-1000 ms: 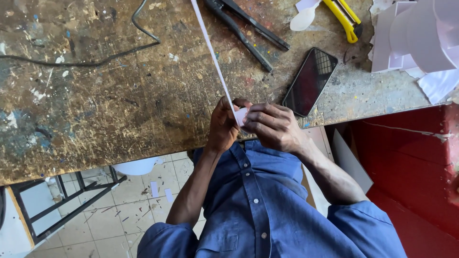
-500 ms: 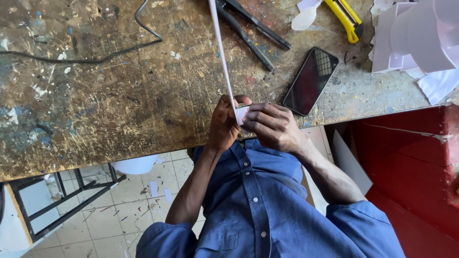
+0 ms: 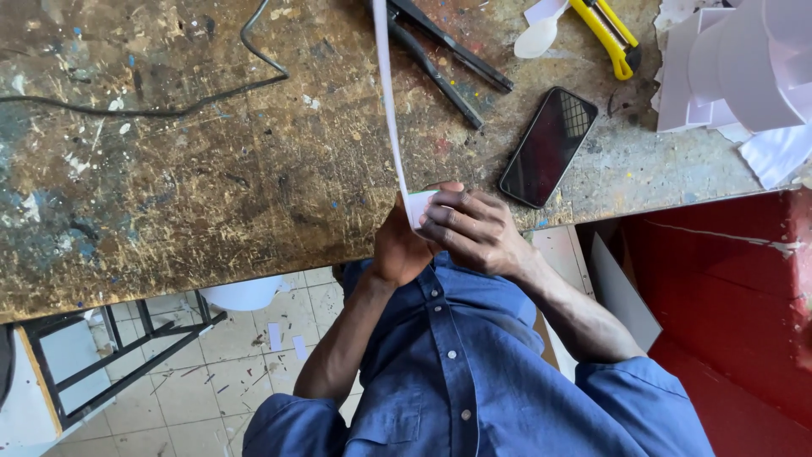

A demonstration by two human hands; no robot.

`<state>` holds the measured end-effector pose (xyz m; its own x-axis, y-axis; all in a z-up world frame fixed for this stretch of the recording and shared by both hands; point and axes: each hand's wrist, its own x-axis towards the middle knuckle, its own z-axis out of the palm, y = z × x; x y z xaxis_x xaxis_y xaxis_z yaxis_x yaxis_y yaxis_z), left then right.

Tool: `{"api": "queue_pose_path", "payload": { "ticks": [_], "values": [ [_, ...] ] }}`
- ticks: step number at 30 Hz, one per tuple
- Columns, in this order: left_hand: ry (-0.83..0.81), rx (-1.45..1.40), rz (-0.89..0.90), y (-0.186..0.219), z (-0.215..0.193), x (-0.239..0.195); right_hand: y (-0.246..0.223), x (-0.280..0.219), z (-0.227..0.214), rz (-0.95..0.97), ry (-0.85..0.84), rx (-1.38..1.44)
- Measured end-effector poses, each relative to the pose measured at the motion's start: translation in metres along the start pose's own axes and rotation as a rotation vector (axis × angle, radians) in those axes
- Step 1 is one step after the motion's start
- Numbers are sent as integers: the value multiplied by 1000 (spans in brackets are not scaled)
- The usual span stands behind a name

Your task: The person uses a hair straightener to heat a plastic strip to make it flexible, then bends it and glues it to a sign component.

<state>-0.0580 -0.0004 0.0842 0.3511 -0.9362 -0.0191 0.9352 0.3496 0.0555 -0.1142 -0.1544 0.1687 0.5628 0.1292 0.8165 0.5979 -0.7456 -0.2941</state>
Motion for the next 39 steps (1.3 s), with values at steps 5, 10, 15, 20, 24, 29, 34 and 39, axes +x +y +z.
{"api": "queue_pose_path", "payload": {
  "ticks": [5,10,15,20,24,29,34,39],
  "values": [
    [-3,-290,-4,-8,-9,-3,3,2,-1,-42,1,-6],
    [-36,-286,32,-11,-1,-3,0,1,2,-48,16,1],
    [-31,-277,62,-20,1,-11,-10,6,0,-47,13,2],
    [10,-218,100,-20,11,-14,-10,10,1,-42,-23,8],
    [10,-179,118,-26,14,-12,-11,7,2,-39,-28,9],
    [45,-368,92,-29,32,-9,-12,7,-4,-53,-85,-12],
    [17,-533,82,-31,7,-8,-10,7,-2,-74,-96,-26],
    [54,-596,98,-36,0,-9,-8,15,-2,-92,-87,-31]
  ]
}}
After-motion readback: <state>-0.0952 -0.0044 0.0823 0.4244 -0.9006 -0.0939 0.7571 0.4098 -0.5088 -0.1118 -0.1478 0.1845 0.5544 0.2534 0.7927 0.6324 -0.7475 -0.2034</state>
